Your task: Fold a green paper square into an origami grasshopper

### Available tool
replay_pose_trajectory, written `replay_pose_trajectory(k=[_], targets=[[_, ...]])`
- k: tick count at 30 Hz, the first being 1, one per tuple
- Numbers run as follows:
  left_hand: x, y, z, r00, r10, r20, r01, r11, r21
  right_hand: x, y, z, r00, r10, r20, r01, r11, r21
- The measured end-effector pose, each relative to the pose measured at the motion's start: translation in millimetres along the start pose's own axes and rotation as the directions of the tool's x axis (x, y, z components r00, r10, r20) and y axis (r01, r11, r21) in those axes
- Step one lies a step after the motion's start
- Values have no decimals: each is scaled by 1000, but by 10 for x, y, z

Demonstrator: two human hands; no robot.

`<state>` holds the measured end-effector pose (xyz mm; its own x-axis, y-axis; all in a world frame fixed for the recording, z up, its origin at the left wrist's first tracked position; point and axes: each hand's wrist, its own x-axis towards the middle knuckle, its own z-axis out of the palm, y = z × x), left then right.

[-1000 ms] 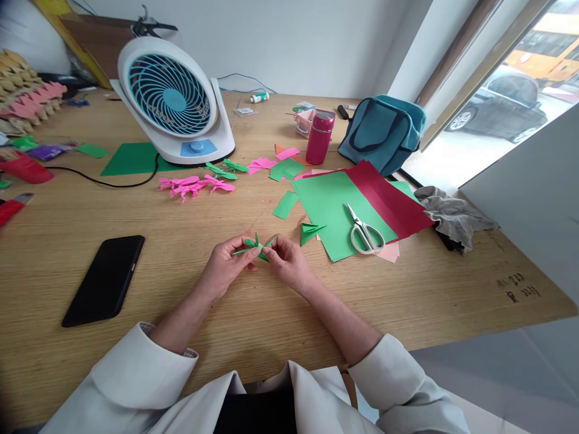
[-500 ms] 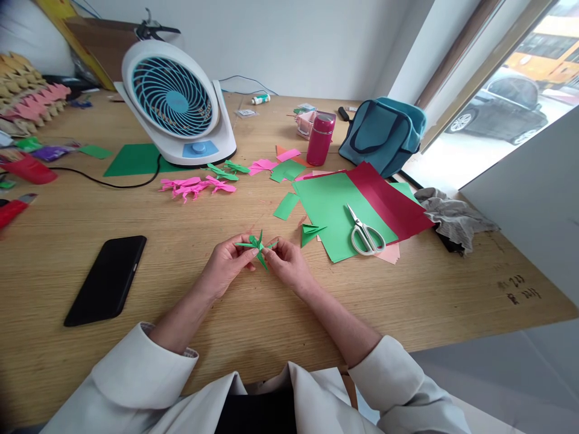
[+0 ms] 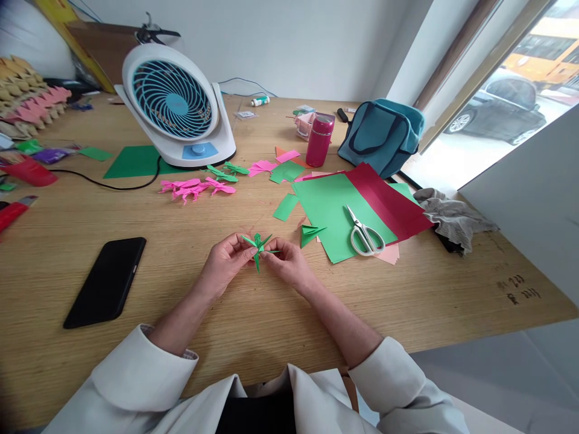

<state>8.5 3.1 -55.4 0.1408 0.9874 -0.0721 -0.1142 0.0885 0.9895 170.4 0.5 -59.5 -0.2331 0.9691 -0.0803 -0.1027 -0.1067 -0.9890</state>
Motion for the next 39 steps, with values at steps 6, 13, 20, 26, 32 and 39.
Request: replay_pose_trajectory(k=[6,13,20,26,32,39], targets=[[22,-17,-8,996,74,56,-79,993,92,7,-34,-13,998,59,7,-60,994,88],[-22,-33,15,978,192,81,-204,965,167,8,-3,-12,982,158,-109,-135,972,190],[-101,-37,29,864,484,143,-481,705,520,7,15,-16,985,163,-55,-148,965,218],[-101,-36,0,778,588,220,-591,567,574,0,-9,-29,982,187,-31,-173,951,256],[-94,-57,5,719,636,280,-647,465,605,5,-15,-35,980,192,-50,-184,973,138],[-105,-27,-38,640,659,395,-683,251,686,-5,-54,-26,984,176,5,-173,966,192]])
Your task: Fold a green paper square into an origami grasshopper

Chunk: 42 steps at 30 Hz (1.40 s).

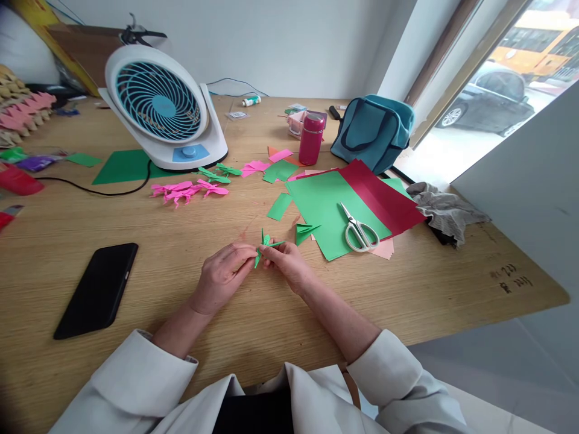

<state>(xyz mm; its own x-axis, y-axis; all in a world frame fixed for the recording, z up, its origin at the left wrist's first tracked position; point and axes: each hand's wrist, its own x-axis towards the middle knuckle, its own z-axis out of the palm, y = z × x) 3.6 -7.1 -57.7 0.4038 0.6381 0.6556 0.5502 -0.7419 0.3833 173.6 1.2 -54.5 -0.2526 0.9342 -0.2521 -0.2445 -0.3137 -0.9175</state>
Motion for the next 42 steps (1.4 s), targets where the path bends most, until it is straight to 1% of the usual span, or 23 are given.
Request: replay_pose_trajectory(k=[3,11,19,22,27,31,37,42], targets=[[12,-18,-41,998,66,25,-67,996,59,-9,-12,5,1000,-1,-2,1,1000,-2],[23,-25,-70,988,152,32,-155,977,143,-32,-28,15,1000,-20,2,20,1000,15],[42,-17,-56,996,74,52,-80,987,136,-36,-51,29,998,-49,-25,49,999,-5],[38,-11,-29,999,40,37,-44,992,119,-33,-38,38,998,-64,-26,64,998,-16],[28,16,9,1000,-16,-2,16,999,43,-30,-23,52,995,-92,-25,91,995,-34],[31,32,6,1000,-11,-16,11,1000,15,-29,-13,41,995,-104,-12,103,994,-17],[23,23,19,999,-22,-34,24,999,47,-21,8,32,992,-125,-16,125,992,7],[10,33,39,998,-38,-54,36,999,-38,-17,20,30,991,-134,-11,134,991,8]])
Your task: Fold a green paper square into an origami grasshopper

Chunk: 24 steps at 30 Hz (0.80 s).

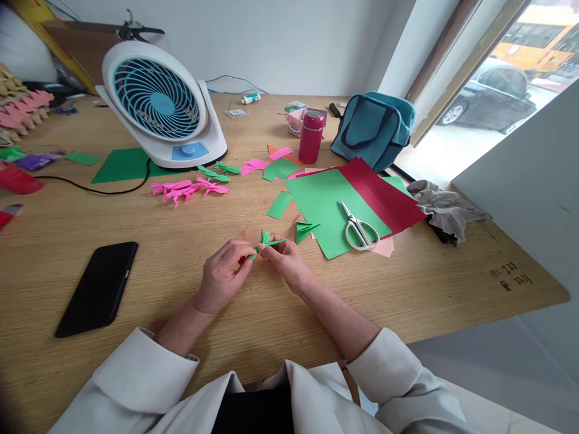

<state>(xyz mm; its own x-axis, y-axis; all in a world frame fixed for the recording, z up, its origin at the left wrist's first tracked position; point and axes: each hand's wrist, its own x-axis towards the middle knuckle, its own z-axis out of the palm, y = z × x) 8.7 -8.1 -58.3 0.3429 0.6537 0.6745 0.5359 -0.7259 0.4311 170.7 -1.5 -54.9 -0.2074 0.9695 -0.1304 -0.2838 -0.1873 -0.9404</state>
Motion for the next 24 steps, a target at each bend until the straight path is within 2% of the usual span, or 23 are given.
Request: replay_pose_trajectory(k=[8,16,20,24], targets=[[8,8,4,1000,-27,-11,26,999,-28,4,17,-12,1000,-13,8,12,999,49],[21,64,36,978,-206,-21,200,968,-150,13,35,-8,1000,-21,-4,21,999,42],[26,95,50,934,-356,-37,334,904,-266,20,46,-13,1000,-19,9,19,999,38],[10,100,95,862,-506,17,462,772,-437,17,52,-15,999,-29,37,29,999,23]])
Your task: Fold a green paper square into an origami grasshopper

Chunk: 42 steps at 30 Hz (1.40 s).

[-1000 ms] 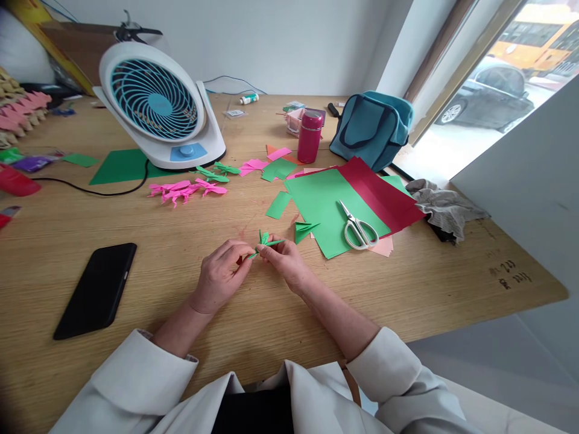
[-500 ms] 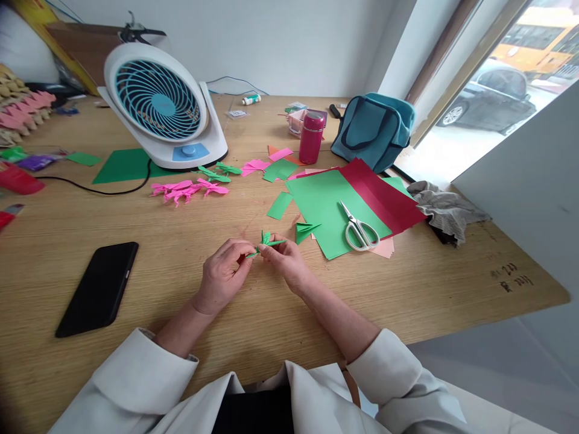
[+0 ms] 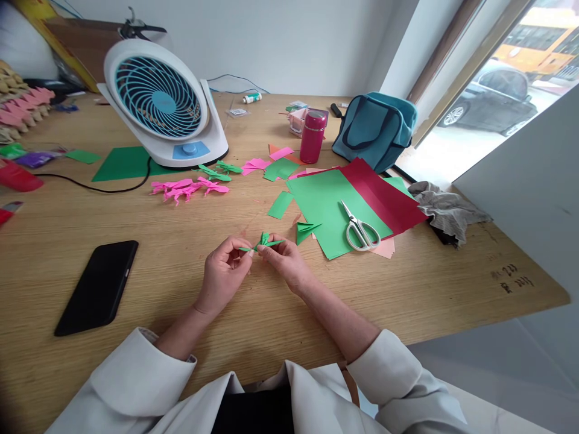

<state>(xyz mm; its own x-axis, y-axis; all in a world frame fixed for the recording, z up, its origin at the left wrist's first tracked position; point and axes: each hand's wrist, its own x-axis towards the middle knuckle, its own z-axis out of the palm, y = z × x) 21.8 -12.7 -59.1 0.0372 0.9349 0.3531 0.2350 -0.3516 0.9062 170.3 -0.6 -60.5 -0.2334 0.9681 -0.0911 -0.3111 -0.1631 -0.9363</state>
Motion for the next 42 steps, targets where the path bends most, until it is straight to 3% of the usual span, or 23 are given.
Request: replay_pose_trajectory(k=[9,18,23,35,42], targets=[[-19,-64,45,988,-157,1,156,980,-124,-4,2,0,1000,-7,-21,6,999,-32],[29,-65,-15,993,-111,37,109,993,49,-11,-65,0,1000,-17,-13,16,995,-100],[46,-111,-9,992,-128,24,128,992,-12,8,-52,-19,1000,6,-11,-7,993,-116],[53,-127,-43,986,-128,102,124,991,45,45,-16,-27,997,-72,3,72,992,-106],[103,-83,-59,967,-184,173,203,975,-94,25,-16,-68,999,-21,43,26,995,-99]])
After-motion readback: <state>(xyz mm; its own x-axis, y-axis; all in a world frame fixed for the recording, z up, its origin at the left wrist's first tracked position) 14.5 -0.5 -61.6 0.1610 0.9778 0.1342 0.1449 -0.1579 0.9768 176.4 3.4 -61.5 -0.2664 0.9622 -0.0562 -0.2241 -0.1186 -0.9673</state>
